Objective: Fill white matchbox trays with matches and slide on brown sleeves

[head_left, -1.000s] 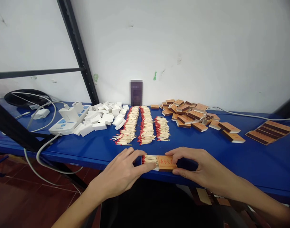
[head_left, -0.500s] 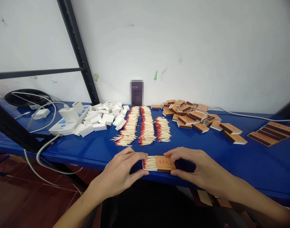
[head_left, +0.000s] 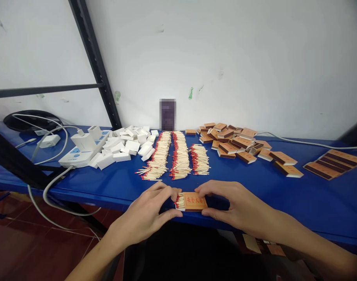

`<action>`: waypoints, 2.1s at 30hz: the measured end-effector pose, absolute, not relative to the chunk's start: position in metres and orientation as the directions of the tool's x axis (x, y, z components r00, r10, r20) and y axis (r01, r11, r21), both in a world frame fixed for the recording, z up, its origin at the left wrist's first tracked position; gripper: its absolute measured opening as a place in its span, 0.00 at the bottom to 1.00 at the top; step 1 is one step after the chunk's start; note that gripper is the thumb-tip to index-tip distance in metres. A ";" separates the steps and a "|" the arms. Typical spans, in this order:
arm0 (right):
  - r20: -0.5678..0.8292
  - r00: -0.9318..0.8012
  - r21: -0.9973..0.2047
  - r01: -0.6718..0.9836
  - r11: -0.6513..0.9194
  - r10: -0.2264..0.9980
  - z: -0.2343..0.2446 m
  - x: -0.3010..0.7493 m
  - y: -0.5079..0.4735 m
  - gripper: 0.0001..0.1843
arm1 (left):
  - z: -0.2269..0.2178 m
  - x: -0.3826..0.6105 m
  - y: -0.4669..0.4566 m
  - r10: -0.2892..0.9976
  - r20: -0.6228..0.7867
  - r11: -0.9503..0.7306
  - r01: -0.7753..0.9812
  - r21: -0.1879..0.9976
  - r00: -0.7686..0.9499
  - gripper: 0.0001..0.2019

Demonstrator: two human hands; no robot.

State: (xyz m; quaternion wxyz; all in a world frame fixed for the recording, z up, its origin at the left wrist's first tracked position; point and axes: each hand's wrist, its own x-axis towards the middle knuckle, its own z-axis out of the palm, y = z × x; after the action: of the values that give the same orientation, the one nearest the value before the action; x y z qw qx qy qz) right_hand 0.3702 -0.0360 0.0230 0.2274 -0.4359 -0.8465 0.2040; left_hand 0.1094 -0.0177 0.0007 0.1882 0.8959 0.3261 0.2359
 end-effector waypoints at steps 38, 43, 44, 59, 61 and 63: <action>0.270 -0.544 -0.543 0.595 0.593 0.794 0.014 0.372 -0.036 0.08 | -0.011 0.112 -0.014 0.603 0.519 -0.796 0.410 0.446 0.605 0.16; 0.305 -0.564 -0.528 0.571 0.629 0.767 0.008 0.366 -0.032 0.11 | -0.012 0.112 -0.016 0.692 0.484 -0.721 0.483 0.497 0.536 0.21; 0.311 -0.567 -0.524 0.567 0.635 0.763 0.007 0.365 -0.032 0.12 | -0.012 0.113 -0.016 0.696 0.483 -0.717 0.487 0.499 0.531 0.22; 0.384 -0.534 -0.475 0.585 0.658 0.753 0.001 0.362 -0.039 0.09 | -0.013 0.111 -0.013 0.636 0.527 -0.771 0.464 0.435 0.563 0.10; 0.392 -0.523 -0.480 0.586 0.653 0.757 0.000 0.363 -0.041 0.08 | -0.011 0.111 -0.014 0.589 0.501 -0.808 0.449 0.382 0.634 0.08; 0.404 -0.513 -0.486 0.581 0.652 0.758 -0.002 0.363 -0.042 0.08 | -0.008 0.112 -0.014 0.552 0.469 -0.834 0.438 0.336 0.689 0.07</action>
State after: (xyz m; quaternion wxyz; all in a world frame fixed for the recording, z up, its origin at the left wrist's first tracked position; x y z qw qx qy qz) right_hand 0.3635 -0.0423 -0.0017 0.3020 -0.3905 -0.8573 0.1460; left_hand 0.1121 -0.0136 -0.0084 0.0990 0.9137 0.2710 0.2862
